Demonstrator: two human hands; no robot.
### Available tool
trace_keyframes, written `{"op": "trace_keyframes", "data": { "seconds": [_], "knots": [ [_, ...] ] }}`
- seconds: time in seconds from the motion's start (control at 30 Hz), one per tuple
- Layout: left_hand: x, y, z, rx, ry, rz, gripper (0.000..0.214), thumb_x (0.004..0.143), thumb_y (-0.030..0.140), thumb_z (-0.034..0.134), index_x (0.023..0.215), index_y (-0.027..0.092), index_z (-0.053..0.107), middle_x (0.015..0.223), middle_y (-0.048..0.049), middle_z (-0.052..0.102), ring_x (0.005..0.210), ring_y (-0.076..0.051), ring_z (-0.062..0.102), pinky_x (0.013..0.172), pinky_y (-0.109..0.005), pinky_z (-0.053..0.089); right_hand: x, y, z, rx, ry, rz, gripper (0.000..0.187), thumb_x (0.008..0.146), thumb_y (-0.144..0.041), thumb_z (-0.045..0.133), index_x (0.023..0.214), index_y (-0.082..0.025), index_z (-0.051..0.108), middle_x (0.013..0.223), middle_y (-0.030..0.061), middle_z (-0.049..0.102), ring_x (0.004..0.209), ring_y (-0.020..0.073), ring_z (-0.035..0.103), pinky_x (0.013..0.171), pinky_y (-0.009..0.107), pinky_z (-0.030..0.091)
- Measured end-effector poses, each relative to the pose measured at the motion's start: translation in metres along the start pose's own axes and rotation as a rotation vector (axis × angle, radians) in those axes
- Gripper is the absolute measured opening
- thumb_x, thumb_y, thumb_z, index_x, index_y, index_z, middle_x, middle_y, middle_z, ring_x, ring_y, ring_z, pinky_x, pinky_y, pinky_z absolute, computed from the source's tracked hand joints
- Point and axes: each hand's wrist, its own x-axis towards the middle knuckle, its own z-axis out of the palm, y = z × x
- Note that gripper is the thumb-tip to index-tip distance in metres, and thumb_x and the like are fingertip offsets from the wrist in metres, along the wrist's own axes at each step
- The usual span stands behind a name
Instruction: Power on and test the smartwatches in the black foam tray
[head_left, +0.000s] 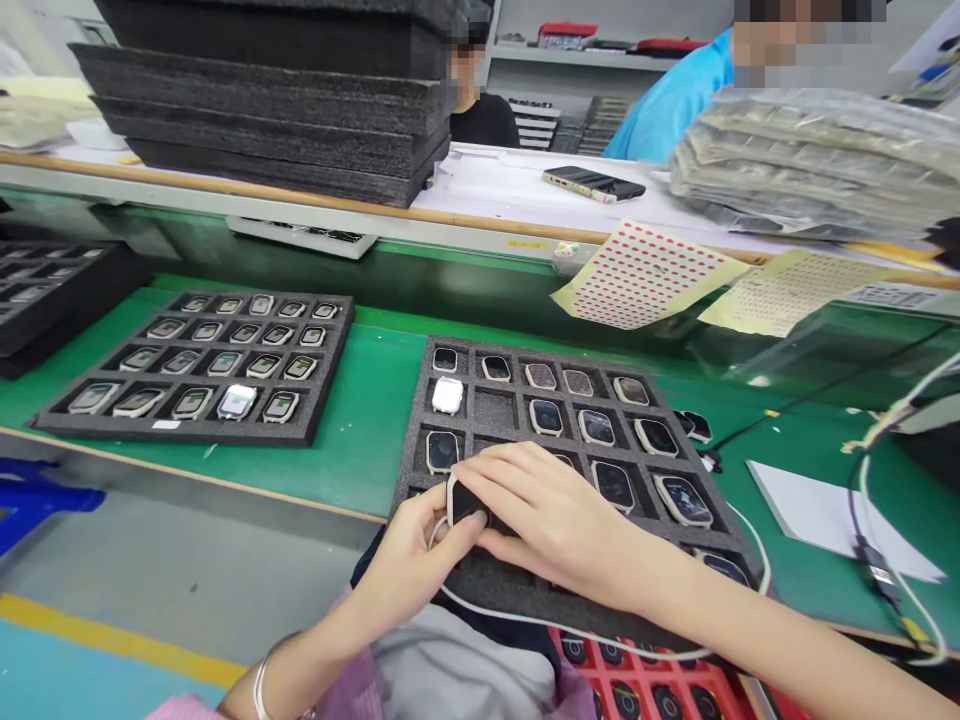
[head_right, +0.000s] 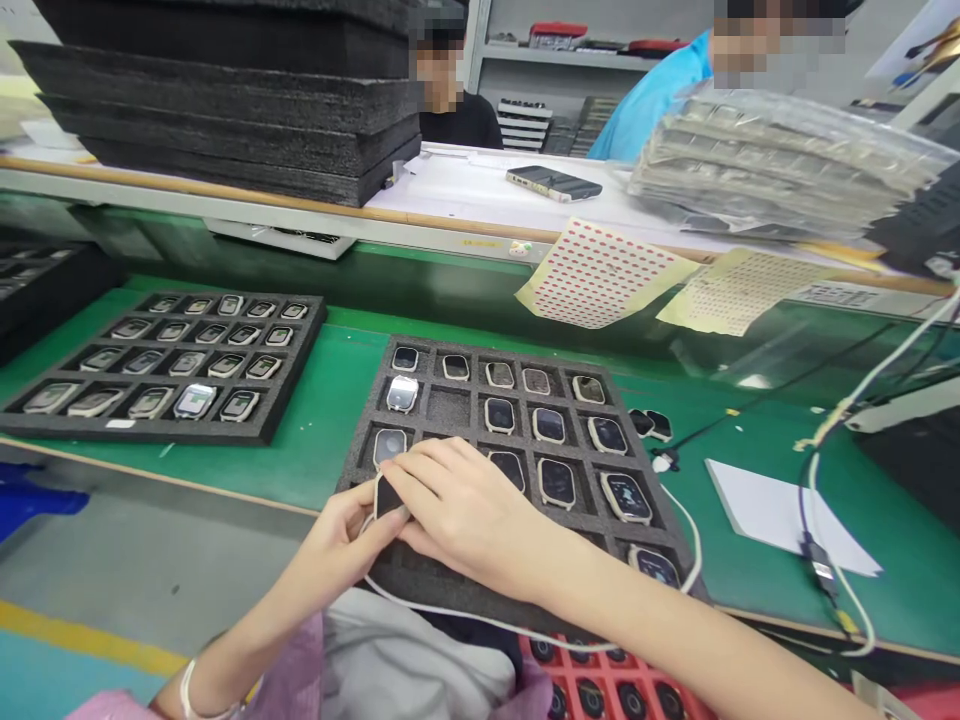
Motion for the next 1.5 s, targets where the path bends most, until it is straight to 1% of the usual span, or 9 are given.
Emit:
{"op": "trace_keyframes", "data": {
  "seconds": [0.17, 0.4, 0.63, 1.03, 1.13, 1.23, 1.33, 1.4, 1.5],
  "knots": [
    [-0.004, -0.002, -0.003, -0.087, -0.01, -0.026, 0.03, 0.084, 0.032, 0.061, 0.106, 0.012, 0.066, 0.092, -0.0077, 0.068, 0.09, -0.022, 0.059, 0.079, -0.029, 0.044, -0.001, 0.002, 0.003, 0.139, -0.052, 0.009, 0.03, 0.089, -0.022, 0.054, 0.116, -0.009, 0.054, 0.111, 0.0164, 0.064, 0.098, 0.0244, 0.062, 0.082, 0.037, 0.052],
    [-0.007, -0.001, -0.004, -0.155, -0.035, -0.061, 0.034, 0.084, 0.033, 0.062, 0.109, 0.012, 0.064, 0.096, -0.0099, 0.066, 0.097, -0.025, 0.056, 0.088, -0.033, 0.041, -0.011, 0.008, 0.017, 0.355, 0.057, 0.068, 0.046, 0.088, -0.027, 0.061, 0.129, -0.013, 0.046, 0.117, 0.0142, 0.062, 0.107, 0.0231, 0.06, 0.09, 0.037, 0.05],
    [-0.008, 0.005, -0.003, -0.174, -0.056, -0.103, 0.027, 0.085, 0.031, 0.06, 0.104, 0.012, 0.065, 0.079, -0.0049, 0.062, 0.073, -0.017, 0.054, 0.073, -0.028, 0.044, -0.013, 0.008, 0.018, 0.423, 0.047, 0.119, 0.052, 0.083, -0.03, 0.069, 0.129, -0.014, 0.049, 0.119, 0.0128, 0.062, 0.108, 0.0235, 0.059, 0.092, 0.037, 0.049],
    [-0.008, 0.0, -0.003, -0.021, -0.018, -0.048, 0.021, 0.084, 0.034, 0.06, 0.088, 0.013, 0.063, 0.075, -0.0013, 0.056, 0.069, -0.014, 0.047, 0.065, -0.023, 0.039, -0.015, 0.008, 0.022, 0.401, 0.078, 0.09, 0.048, 0.085, -0.03, 0.067, 0.127, -0.014, 0.05, 0.118, 0.0123, 0.062, 0.108, 0.0232, 0.059, 0.092, 0.037, 0.049],
    [-0.008, 0.001, -0.001, 0.049, 0.005, -0.049, 0.022, 0.085, 0.033, 0.059, 0.092, 0.014, 0.064, 0.08, -0.0032, 0.06, 0.074, -0.016, 0.05, 0.067, -0.024, 0.04, -0.015, 0.007, 0.019, 0.353, 0.076, 0.07, 0.045, 0.086, -0.029, 0.065, 0.125, -0.014, 0.05, 0.119, 0.0125, 0.061, 0.109, 0.0236, 0.057, 0.094, 0.038, 0.047],
    [-0.01, 0.001, 0.002, 0.104, 0.015, -0.067, 0.028, 0.086, 0.034, 0.057, 0.107, 0.016, 0.062, 0.087, -0.0044, 0.062, 0.079, -0.017, 0.052, 0.07, -0.025, 0.043, -0.016, 0.004, 0.012, 0.273, 0.049, 0.062, 0.039, 0.088, -0.029, 0.061, 0.122, -0.012, 0.052, 0.118, 0.0145, 0.059, 0.106, 0.025, 0.056, 0.09, 0.04, 0.047],
    [-0.012, -0.002, 0.003, 0.069, -0.034, -0.101, 0.044, 0.08, 0.033, 0.065, 0.121, 0.021, 0.054, 0.086, -0.0028, 0.06, 0.068, -0.013, 0.05, 0.061, -0.022, 0.043, -0.021, 0.002, 0.002, 0.199, 0.089, 0.09, 0.035, 0.089, -0.027, 0.058, 0.121, -0.012, 0.053, 0.113, 0.0148, 0.058, 0.1, 0.0256, 0.054, 0.085, 0.042, 0.047],
    [-0.014, -0.004, 0.002, -0.011, 0.01, -0.103, 0.049, 0.077, 0.032, 0.069, 0.122, 0.021, 0.053, 0.081, -0.0008, 0.057, 0.059, -0.009, 0.045, 0.054, -0.018, 0.039, -0.028, -0.001, 0.0, 0.183, 0.127, 0.138, 0.036, 0.089, -0.028, 0.058, 0.121, -0.013, 0.053, 0.107, 0.0139, 0.056, 0.097, 0.0253, 0.053, 0.083, 0.042, 0.046],
    [-0.019, -0.004, -0.002, -0.172, 0.242, -0.055, 0.037, 0.082, 0.034, 0.064, 0.116, 0.021, 0.054, 0.079, 0.0001, 0.056, 0.049, -0.004, 0.037, 0.045, -0.015, 0.032, -0.041, -0.005, 0.006, 0.172, 0.033, 0.238, 0.038, 0.083, -0.029, 0.065, 0.118, -0.014, 0.056, 0.103, 0.0127, 0.053, 0.095, 0.026, 0.05, 0.081, 0.042, 0.045]
  ]
}}
